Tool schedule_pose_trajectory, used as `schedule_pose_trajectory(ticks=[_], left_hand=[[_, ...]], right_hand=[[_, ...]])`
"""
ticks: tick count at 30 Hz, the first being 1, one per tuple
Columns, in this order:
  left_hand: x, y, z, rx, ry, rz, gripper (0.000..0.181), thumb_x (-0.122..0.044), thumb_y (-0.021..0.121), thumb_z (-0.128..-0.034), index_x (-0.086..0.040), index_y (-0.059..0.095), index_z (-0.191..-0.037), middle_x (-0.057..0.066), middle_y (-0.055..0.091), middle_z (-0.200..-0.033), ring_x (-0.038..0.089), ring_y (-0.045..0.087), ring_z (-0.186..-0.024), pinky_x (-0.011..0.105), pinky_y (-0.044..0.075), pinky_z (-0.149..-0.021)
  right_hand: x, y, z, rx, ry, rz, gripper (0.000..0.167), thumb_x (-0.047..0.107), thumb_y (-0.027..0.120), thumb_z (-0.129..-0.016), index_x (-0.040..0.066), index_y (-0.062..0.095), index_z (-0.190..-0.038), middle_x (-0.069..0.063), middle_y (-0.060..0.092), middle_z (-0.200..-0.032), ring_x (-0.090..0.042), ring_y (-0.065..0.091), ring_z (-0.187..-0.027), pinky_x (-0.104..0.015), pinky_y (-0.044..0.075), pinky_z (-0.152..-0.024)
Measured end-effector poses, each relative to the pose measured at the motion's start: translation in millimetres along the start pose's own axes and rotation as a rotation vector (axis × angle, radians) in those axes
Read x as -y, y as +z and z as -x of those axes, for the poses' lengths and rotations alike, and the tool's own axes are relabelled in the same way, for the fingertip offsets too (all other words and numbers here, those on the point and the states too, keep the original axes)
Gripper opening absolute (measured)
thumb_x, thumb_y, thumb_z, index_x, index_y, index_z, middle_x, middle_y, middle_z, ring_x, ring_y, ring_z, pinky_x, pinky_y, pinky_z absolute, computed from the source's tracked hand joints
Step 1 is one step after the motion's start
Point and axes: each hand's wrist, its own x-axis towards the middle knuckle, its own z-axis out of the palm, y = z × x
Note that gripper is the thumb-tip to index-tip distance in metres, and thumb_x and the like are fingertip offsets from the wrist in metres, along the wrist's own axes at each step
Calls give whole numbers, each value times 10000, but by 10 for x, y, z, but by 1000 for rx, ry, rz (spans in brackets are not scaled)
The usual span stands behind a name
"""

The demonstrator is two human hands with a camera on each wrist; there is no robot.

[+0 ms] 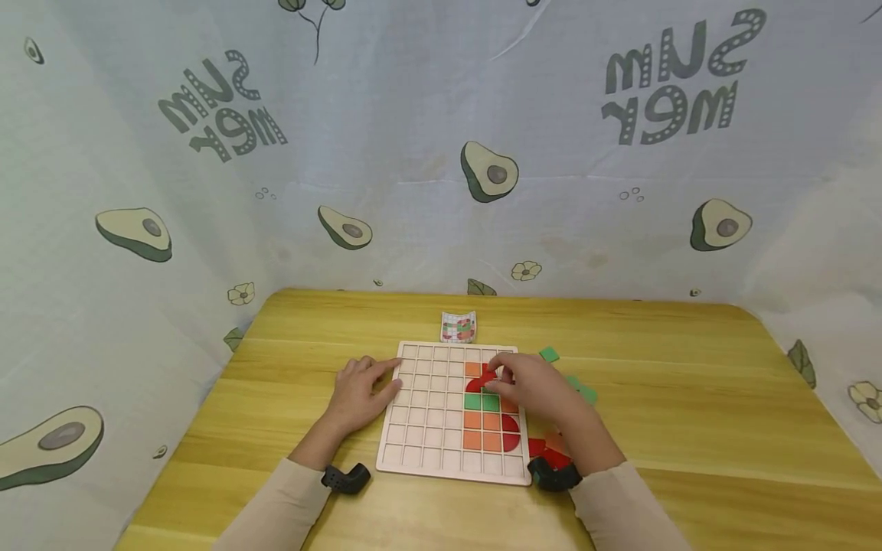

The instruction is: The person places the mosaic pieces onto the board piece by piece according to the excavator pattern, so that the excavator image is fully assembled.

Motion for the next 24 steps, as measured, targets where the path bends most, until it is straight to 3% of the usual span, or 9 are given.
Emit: schedule_pose_trajectory(ticks=[5,10,24], left_hand=[[-17,5,-2,12,0,7,420,-413,641,-964,-266,678,-1355,-10,585,-924,148,404,-818,329,277,-769],[-22,-5,-2,15,-5,2,425,-420,639,-962,-264,677,-1356,-6,595,-939,153,430,-844,330,287,-767],[-2,-6,-11,19,-15,-4,430,-433,639,-959,-277,676,-1358,-33,554,-892,147,406,-824,320,270,-757]], right_hand=[[97,150,-305,3,-45,-3,248,291,715,-962,116,683,-1135,20,545,-743,-129,472,-644,-268,393,-594],[126,254,-480,-5,-56,15,256,275,711,-965,97,683,-1147,14,546,-725,-139,473,-636,-290,396,-613],[106,321,-538,20,-36,4,235,257,719,-957,129,702,-1154,11,571,-751,-146,493,-667,-302,415,-631]])
